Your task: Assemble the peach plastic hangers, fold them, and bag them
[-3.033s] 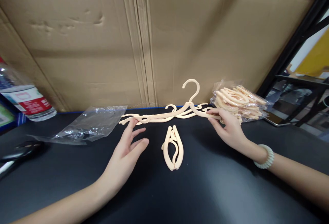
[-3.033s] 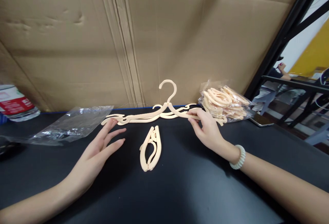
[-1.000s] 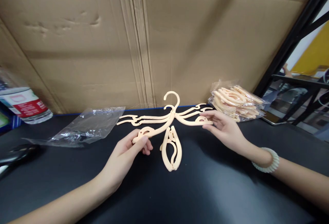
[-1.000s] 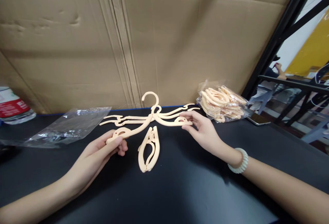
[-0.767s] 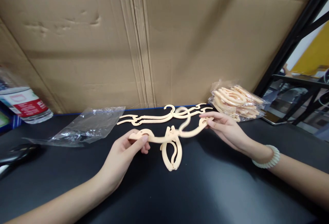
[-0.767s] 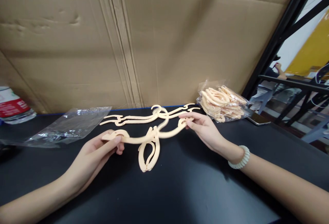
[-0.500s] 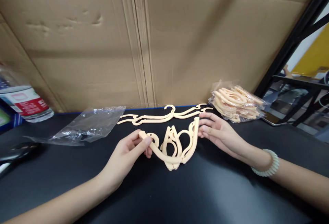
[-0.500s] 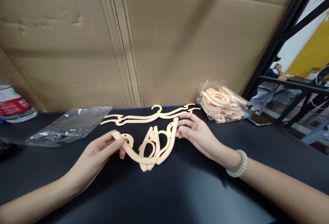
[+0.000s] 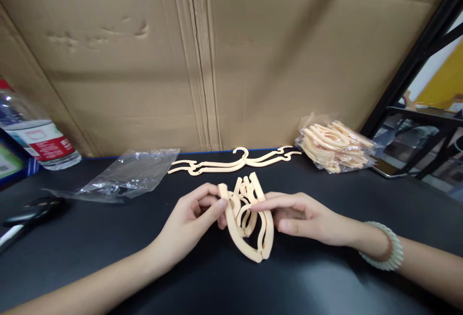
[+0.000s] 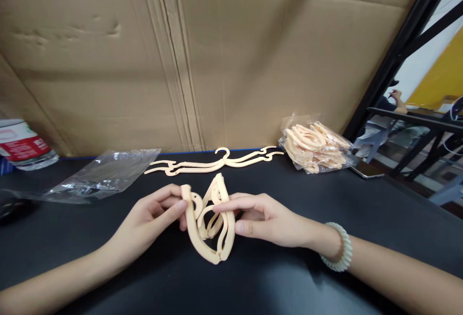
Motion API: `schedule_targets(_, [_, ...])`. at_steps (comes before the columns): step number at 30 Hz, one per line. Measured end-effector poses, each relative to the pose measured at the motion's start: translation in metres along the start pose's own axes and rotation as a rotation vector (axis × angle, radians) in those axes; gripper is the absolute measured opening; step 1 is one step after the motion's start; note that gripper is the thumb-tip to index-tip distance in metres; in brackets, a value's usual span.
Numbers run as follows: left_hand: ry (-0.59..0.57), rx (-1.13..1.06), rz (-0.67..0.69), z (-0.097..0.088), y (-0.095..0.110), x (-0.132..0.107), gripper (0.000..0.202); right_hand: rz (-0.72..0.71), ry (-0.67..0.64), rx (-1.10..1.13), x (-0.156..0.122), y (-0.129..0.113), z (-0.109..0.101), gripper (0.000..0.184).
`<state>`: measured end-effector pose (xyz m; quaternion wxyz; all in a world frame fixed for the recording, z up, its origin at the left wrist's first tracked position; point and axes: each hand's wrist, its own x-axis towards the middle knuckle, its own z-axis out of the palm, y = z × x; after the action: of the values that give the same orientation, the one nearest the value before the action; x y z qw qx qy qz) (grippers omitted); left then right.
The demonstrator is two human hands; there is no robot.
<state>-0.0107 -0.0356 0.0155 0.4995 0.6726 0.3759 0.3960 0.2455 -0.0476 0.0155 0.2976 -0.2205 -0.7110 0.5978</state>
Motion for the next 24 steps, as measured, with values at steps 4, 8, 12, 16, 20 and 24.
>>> schedule_targets(4, [0.003, -0.121, -0.007, 0.004, 0.0, 0.0, 0.025, 0.013, -0.016, 0.013, 0.0, 0.0, 0.001, 0.044])
schedule_targets(8, [-0.026, -0.156, -0.002, 0.002, -0.004, 0.0, 0.027, 0.009, 0.016, 0.013, -0.002, 0.004, -0.001, 0.045])
schedule_targets(12, [-0.045, -0.066, 0.041, 0.0, -0.007, 0.0, 0.041, 0.013, 0.04, -0.019, -0.003, 0.005, -0.002, 0.049])
schedule_targets(16, [-0.14, 0.09, 0.093, 0.002, -0.005, -0.004, 0.047, 0.002, 0.016, -0.047, -0.003, 0.001, 0.002, 0.053])
schedule_targets(20, [-0.149, 0.278, 0.148, 0.004, 0.0, -0.007, 0.041, -0.023, -0.019, -0.107, -0.005, -0.002, 0.008, 0.056])
schedule_targets(24, [-0.11, 0.291, 0.118, 0.005, 0.002, -0.005, 0.032, -0.051, -0.038, -0.149, -0.009, -0.002, 0.01, 0.054])
